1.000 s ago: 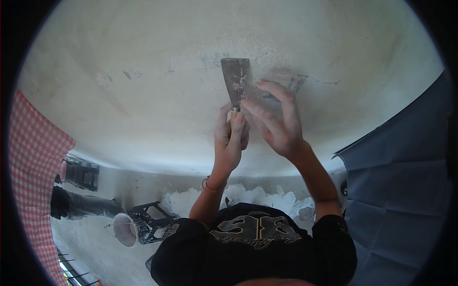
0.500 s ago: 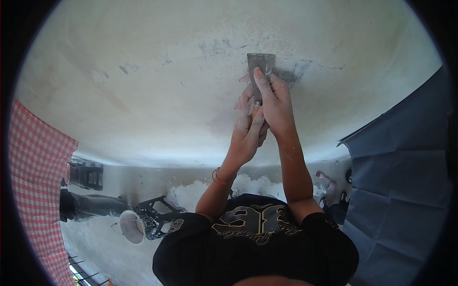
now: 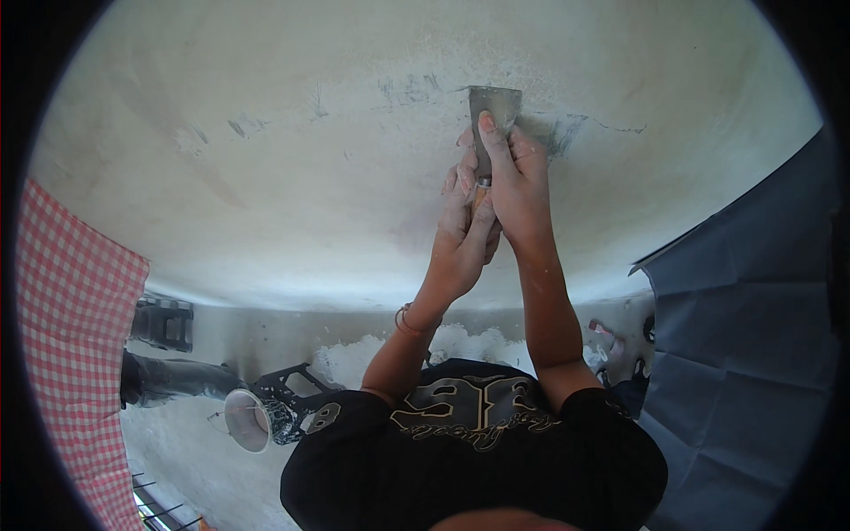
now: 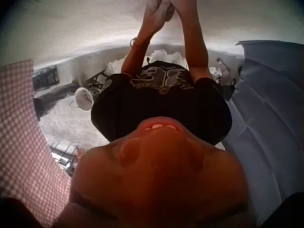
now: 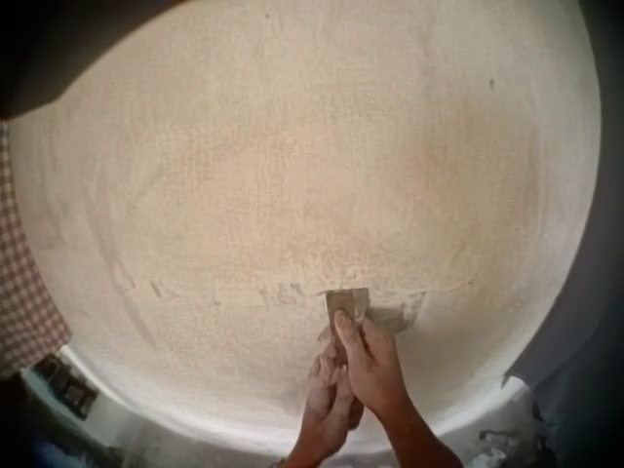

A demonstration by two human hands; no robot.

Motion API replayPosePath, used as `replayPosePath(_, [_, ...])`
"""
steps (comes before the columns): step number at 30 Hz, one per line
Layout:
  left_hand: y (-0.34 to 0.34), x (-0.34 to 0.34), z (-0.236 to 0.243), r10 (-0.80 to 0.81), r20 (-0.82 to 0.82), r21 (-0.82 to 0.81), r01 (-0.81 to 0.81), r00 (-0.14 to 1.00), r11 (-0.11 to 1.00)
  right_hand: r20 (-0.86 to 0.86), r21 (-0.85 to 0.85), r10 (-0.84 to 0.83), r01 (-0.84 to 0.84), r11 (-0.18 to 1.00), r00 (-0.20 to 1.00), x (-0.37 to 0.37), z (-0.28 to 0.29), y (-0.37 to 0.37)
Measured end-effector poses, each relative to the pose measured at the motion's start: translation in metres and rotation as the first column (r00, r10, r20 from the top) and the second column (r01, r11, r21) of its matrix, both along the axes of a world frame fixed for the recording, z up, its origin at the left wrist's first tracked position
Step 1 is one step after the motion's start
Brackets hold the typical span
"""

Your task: Scraping a wall with a putty knife to prepare it for painting.

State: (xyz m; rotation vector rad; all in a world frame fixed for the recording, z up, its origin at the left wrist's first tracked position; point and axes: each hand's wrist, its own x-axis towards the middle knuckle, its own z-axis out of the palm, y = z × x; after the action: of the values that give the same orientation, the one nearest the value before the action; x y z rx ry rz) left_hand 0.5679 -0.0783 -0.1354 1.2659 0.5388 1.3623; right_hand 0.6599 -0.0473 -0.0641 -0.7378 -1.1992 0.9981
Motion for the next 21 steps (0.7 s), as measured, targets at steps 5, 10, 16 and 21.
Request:
replayPosePath(5, [-0.021, 0.006, 0.009, -0.031, 0.013, -0.001, 0.031, 0.999, 1.0, 0.061, -0.026, -0.029, 0.031, 0.999, 0.998, 0.008, -0.001, -0.021])
replayPosePath(10, [-0.044, 0.009, 0.037, -0.071, 0.031, -0.059, 0.073, 0.997, 0.996, 0.035, -0.038, -0.062, 0.063, 0.997, 0.997, 0.012, 0.024, -0.042])
replayPosePath(16, [-0.06, 0.013, 0.039, -0.056, -0.005, -0.012, 0.056, 0.998, 0.998, 0.083, -0.06, -0.076, 0.081, 0.995, 0.994, 0.018, 0.028, -0.062])
replayPosePath(21, [-0.06, 0.017, 0.02, 0.107, -0.084, 0.209, -0.088, 0.991, 0.974, 0.037, -0.112, -0.065, 0.069, 0.991, 0.997, 0.015, 0.027, -0.075])
